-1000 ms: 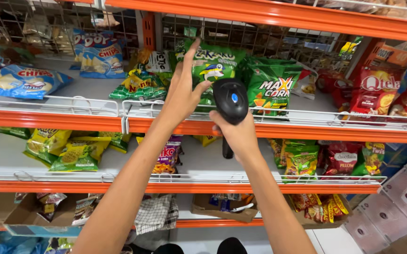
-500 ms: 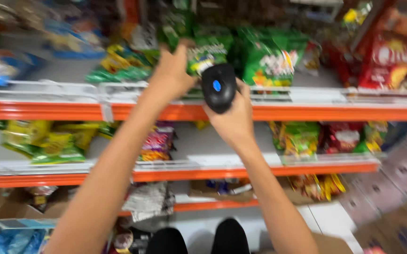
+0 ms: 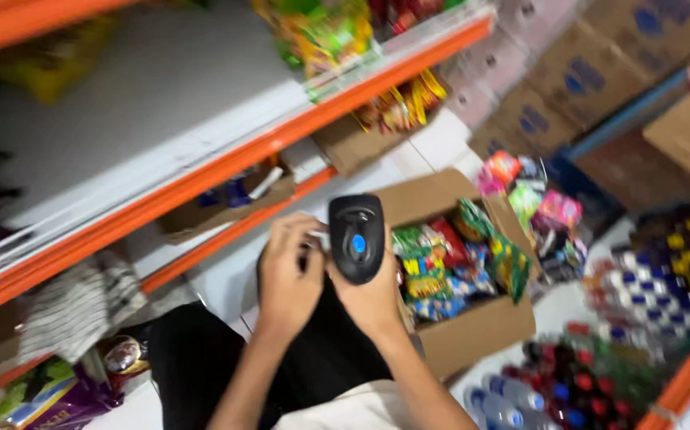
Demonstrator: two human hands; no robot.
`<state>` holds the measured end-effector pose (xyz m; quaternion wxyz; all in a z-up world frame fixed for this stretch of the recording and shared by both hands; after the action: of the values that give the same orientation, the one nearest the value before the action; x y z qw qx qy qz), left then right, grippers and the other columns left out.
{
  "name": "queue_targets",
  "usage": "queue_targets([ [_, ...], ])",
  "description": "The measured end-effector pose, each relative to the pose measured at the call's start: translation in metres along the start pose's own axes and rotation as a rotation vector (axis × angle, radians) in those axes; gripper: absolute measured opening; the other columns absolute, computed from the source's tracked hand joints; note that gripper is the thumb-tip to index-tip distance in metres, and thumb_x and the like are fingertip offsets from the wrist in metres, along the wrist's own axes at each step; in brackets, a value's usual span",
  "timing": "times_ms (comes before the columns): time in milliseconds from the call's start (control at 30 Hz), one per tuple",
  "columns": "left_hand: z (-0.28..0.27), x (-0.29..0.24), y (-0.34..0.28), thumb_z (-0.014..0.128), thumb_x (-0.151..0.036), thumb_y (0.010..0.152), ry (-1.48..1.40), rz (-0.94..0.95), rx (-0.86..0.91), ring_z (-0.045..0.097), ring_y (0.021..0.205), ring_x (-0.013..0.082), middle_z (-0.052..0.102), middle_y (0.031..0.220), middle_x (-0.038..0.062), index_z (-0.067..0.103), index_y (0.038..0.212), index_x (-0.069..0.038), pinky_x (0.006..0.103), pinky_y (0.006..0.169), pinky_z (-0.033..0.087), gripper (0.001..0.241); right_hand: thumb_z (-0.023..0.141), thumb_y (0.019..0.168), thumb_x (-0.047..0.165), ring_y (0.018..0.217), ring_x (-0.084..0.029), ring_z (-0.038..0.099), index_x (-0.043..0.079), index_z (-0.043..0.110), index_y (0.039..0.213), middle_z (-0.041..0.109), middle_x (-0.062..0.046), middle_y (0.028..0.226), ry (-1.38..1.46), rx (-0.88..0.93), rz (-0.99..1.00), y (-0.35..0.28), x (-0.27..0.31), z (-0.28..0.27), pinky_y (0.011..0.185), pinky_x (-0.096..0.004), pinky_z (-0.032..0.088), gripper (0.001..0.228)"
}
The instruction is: The person scans bags of snacks using a handheld barcode scanner.
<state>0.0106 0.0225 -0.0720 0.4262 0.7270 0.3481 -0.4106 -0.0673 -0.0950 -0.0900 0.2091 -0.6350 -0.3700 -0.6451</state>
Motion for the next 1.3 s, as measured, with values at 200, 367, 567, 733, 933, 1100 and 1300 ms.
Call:
queue_targets([
  [200,0.182,0.128,-0.046,0.063,-0.009,0.088,-0.058,-0.248,0.410,0.060,0.111,0.0365,0.053,0.125,0.019,0.063,0.119,-0.006,0.0440,0.097,0.053,0.032,0.080,0.069,0.004,0.095,-0.031,0.065,-0.003,0.068,0.107,0.064,-0.018,0.106,-0.516,-0.194,0.081,-0.039,-0.140,-0.123,0.083,-0.039,0.053,0.040],
  [367,0.298,0.179,-0.046,0.065,-0.016,0.084,0.387,0.054,0.536,0.048,0.121,0.0477,0.048,0.134,0.026,0.068,0.123,-0.010,0.0572,0.103,0.043,0.039,0.082,0.077,0.013,0.096,-0.035,0.067,-0.001,0.068,0.108,0.066,-0.019,0.107,-0.493,-0.286,0.340,-0.090,-0.229,-0.189,0.087,-0.042,0.053,0.037],
  [567,0.394,0.255,-0.059,0.056,-0.017,0.093,0.656,0.203,0.743,0.031,0.140,0.0511,0.033,0.156,0.024,0.069,0.124,-0.022,0.0664,0.109,0.028,0.034,0.081,0.074,0.012,0.093,-0.034,0.068,-0.002,0.068,0.104,0.065,-0.019,0.105,-0.534,-0.360,0.618,-0.126,-0.273,-0.220,0.084,-0.041,0.053,0.035],
  [733,0.389,0.274,-0.064,0.052,-0.014,0.099,0.860,0.293,0.678,0.035,0.148,0.0392,0.041,0.156,0.015,0.054,0.145,-0.007,0.0611,0.118,0.029,0.046,0.077,0.070,0.008,0.091,-0.033,0.070,-0.002,0.067,0.101,0.065,-0.018,0.104,-0.506,-0.398,0.732,-0.132,-0.279,-0.226,0.082,-0.040,0.055,0.034],
  [933,0.324,0.184,-0.019,0.063,-0.005,0.090,0.584,0.305,0.522,0.041,0.141,0.0388,0.047,0.143,0.019,0.050,0.140,-0.006,0.0561,0.117,0.033,0.052,0.075,0.071,0.009,0.076,-0.022,0.067,0.003,0.063,0.103,0.069,-0.010,0.087,-0.326,-0.458,0.679,-0.120,-0.282,-0.229,0.071,-0.035,0.054,0.034],
  [1100,0.244,0.124,0.000,0.081,-0.002,0.077,0.061,-0.053,0.532,0.046,0.130,0.0413,0.041,0.135,0.021,0.044,0.140,-0.009,0.0470,0.111,0.042,0.074,0.073,0.089,0.008,0.059,-0.017,0.057,-0.003,0.064,0.094,0.062,-0.008,0.073,0.077,-0.393,0.805,-0.097,-0.273,-0.209,0.055,-0.033,0.044,0.015],
  [1300,0.153,0.098,-0.005,0.089,0.001,0.069,-0.210,-0.194,0.445,0.053,0.127,0.0322,0.034,0.130,0.014,0.033,0.145,-0.008,0.0423,0.108,0.050,0.095,0.073,0.090,0.006,0.060,-0.015,0.060,0.000,0.064,0.097,0.061,-0.006,0.074,0.337,-0.121,0.643,-0.074,-0.196,-0.163,0.059,-0.031,0.049,0.013],
])
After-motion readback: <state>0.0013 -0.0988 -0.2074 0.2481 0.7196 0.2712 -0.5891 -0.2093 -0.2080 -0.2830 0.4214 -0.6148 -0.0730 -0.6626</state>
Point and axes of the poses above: each hand's wrist, its own y-axis towards the middle knuckle, its own z-axis out of the palm, x = y × z, the point moved 7 cm from there along y, towards the middle knuckle
